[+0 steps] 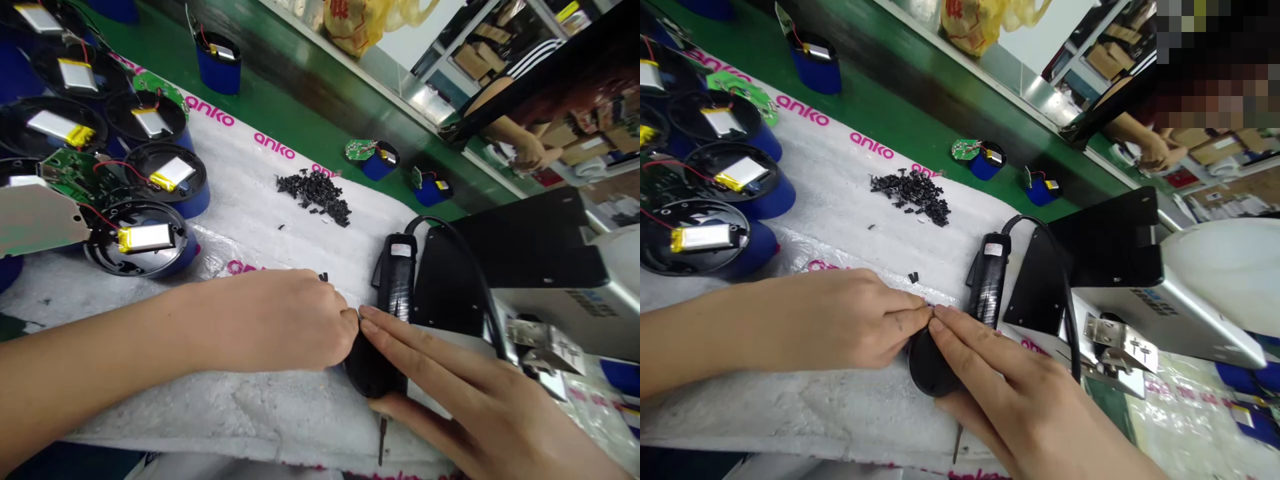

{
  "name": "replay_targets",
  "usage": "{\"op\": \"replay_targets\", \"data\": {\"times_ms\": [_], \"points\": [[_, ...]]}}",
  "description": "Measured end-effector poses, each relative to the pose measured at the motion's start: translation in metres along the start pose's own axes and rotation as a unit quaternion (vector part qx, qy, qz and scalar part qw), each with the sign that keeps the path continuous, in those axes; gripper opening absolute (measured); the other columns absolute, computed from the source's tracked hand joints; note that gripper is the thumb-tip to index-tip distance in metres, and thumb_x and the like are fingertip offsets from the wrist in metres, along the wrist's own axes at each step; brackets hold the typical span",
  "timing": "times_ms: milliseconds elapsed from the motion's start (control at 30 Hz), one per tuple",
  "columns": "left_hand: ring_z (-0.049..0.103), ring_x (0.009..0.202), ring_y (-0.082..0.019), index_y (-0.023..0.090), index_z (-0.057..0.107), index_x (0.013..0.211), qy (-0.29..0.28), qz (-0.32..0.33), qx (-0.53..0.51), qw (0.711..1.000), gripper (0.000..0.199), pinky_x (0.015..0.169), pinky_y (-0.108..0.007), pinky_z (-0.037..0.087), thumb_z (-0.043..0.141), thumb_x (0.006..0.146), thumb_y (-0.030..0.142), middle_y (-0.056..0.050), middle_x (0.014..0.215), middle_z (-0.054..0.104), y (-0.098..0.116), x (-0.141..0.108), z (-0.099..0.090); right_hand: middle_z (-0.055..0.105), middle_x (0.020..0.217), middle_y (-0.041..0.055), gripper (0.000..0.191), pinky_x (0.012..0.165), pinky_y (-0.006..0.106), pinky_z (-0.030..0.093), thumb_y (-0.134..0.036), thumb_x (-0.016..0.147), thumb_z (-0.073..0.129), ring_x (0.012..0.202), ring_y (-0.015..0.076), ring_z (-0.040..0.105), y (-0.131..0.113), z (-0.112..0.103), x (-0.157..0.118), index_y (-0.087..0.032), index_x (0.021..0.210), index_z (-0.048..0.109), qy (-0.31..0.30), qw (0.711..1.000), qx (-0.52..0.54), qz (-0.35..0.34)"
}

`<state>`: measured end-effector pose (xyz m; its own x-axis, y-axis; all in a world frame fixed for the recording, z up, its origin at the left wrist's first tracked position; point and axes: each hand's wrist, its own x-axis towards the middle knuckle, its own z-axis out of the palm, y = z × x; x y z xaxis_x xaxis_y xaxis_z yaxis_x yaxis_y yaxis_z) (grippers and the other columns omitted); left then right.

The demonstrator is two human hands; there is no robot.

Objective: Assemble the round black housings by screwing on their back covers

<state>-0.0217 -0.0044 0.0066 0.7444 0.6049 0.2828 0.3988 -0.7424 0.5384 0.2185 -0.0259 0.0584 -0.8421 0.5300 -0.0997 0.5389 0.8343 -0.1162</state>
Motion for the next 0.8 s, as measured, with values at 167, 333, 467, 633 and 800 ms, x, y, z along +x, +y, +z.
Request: {"op": "replay_targets", "data": {"times_ms": [167, 333, 467, 633, 800], "points": [[0.069, 0.076, -0.023, 0.015, 0.073, 0.083, -0.131, 0.063, 0.097, 0.985, 0.019, 0.062, -0.036, 0.047, 0.056, 0.091, 0.017, -0.008, 0.089, 0.076, 0.001, 0.002, -0.01, 0.045, 0.152, 0.005, 0.052, 0.108, 0.021, 0.045, -0.028, 0.102, 0.048, 0.127, 0.0162, 0.057, 0.002, -0.003, -0.002, -0.019, 0.151, 0.036, -0.018, 1.0, 0.009, 0.003], [0.07, 0.078, -0.023, 0.015, 0.072, 0.083, -0.125, 0.072, 0.112, 0.983, 0.017, 0.058, -0.035, 0.045, 0.057, 0.089, 0.016, -0.008, 0.094, 0.076, 0.002, 0.004, -0.009, 0.044, 0.152, 0.0056, 0.056, 0.11, 0.024, 0.045, -0.028, 0.101, 0.05, 0.125, 0.0176, 0.059, 0.003, 0.002, -0.006, -0.02, 0.153, 0.033, -0.016, 1.0, 0.021, 0.003], [0.069, 0.071, -0.022, 0.014, 0.072, 0.084, -0.089, 0.072, 0.109, 0.987, 0.017, 0.054, -0.037, 0.044, 0.055, 0.088, 0.016, -0.008, 0.087, 0.075, 0.001, 0.003, 0.002, 0.046, 0.151, 0.0058, 0.06, 0.105, 0.032, 0.052, -0.029, 0.1, 0.051, 0.124, 0.0229, 0.06, 0.0, 0.005, -0.01, -0.027, 0.155, 0.028, -0.008, 0.997, 0.068, 0.039], [0.068, 0.069, -0.023, 0.012, 0.071, 0.087, -0.067, 0.091, 0.123, 0.986, 0.016, 0.05, -0.038, 0.044, 0.055, 0.086, 0.015, -0.01, 0.088, 0.076, 0.003, 0.002, 0.007, 0.056, 0.141, 0.0044, 0.066, 0.103, 0.037, 0.055, -0.025, 0.099, 0.051, 0.121, 0.0263, 0.061, -0.001, 0.003, -0.008, -0.034, 0.157, 0.02, -0.003, 0.992, 0.114, 0.05], [0.068, 0.068, -0.023, 0.013, 0.07, 0.081, -0.041, 0.071, 0.092, 0.992, 0.012, 0.051, -0.037, 0.046, 0.059, 0.083, 0.013, -0.011, 0.094, 0.076, 0.002, 0.0, 0.008, 0.05, 0.146, 0.0083, 0.067, 0.103, 0.034, 0.055, -0.028, 0.099, 0.053, 0.125, 0.0265, 0.059, -0.002, 0.006, -0.011, -0.025, 0.158, 0.02, 0.005, 0.999, 0.035, 0.033]]}}
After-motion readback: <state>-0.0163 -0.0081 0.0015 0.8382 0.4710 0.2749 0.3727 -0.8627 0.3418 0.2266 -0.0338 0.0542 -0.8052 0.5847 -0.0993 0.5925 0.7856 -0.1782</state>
